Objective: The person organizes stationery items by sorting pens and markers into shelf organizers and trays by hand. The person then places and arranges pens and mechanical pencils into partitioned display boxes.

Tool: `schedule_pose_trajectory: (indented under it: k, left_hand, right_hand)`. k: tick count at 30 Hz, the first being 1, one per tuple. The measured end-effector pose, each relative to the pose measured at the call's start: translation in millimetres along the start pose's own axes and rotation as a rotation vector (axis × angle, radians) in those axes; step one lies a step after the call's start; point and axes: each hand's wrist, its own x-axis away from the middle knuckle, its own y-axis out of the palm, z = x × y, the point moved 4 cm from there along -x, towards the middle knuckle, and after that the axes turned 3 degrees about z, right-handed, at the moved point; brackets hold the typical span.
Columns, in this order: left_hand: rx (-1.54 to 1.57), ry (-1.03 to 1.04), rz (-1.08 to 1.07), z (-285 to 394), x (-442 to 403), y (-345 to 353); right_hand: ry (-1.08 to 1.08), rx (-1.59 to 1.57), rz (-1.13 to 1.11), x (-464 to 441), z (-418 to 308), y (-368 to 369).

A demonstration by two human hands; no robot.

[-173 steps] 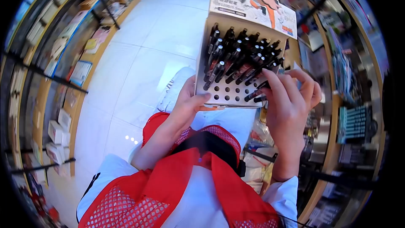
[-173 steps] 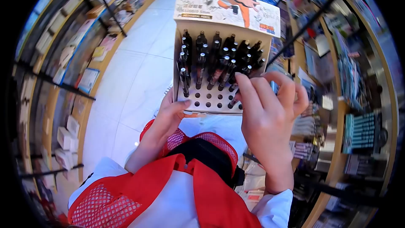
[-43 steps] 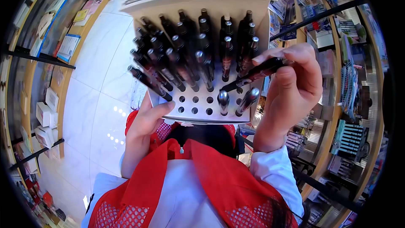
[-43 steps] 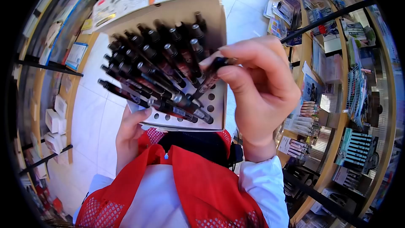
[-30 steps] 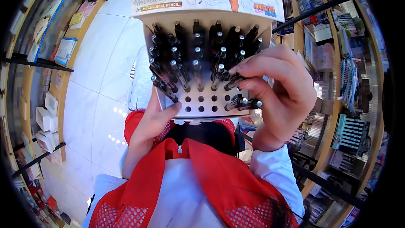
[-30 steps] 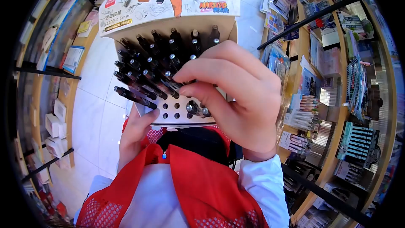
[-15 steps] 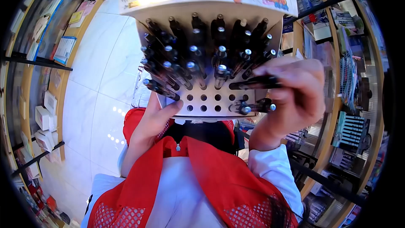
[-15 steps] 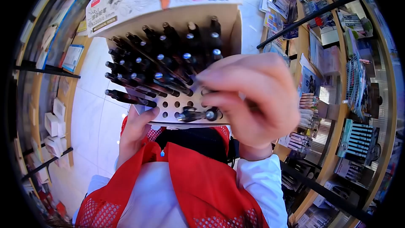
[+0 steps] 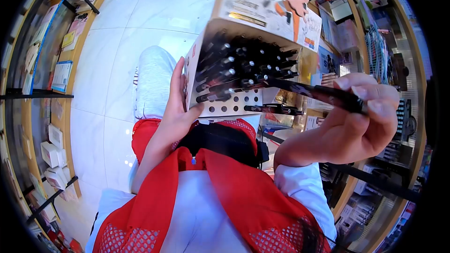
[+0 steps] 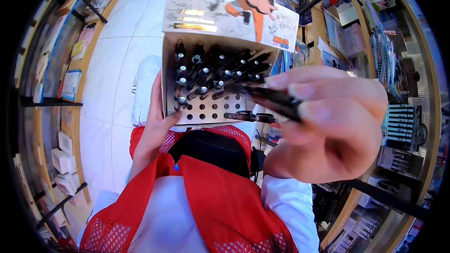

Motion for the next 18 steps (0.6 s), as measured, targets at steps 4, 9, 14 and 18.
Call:
schedule_pose_trajectory:
  k: [4,9,14,18]
  left_hand:
    - [0.203,-0.137,-0.026,-11.5,1.8,-1.3]
    - [0.311,-0.201,0.095,-19.2,10.2,-17.1]
    - [0.281,-0.145,0.125,-17.1,11.6,-28.0]
    - [0.269,-0.127,0.135,-11.7,8.3,-25.3]
  right_hand:
    - [0.096,0.138,0.399,24.8,7.2,-36.7]
    - [0.201,0.064,0.303,33.4,14.3,-29.5]
    - [0.150,0.172,0.097,30.1,21.2,5.3]
    - [0.129,0.168,0.113,23.5,25.8,16.3]
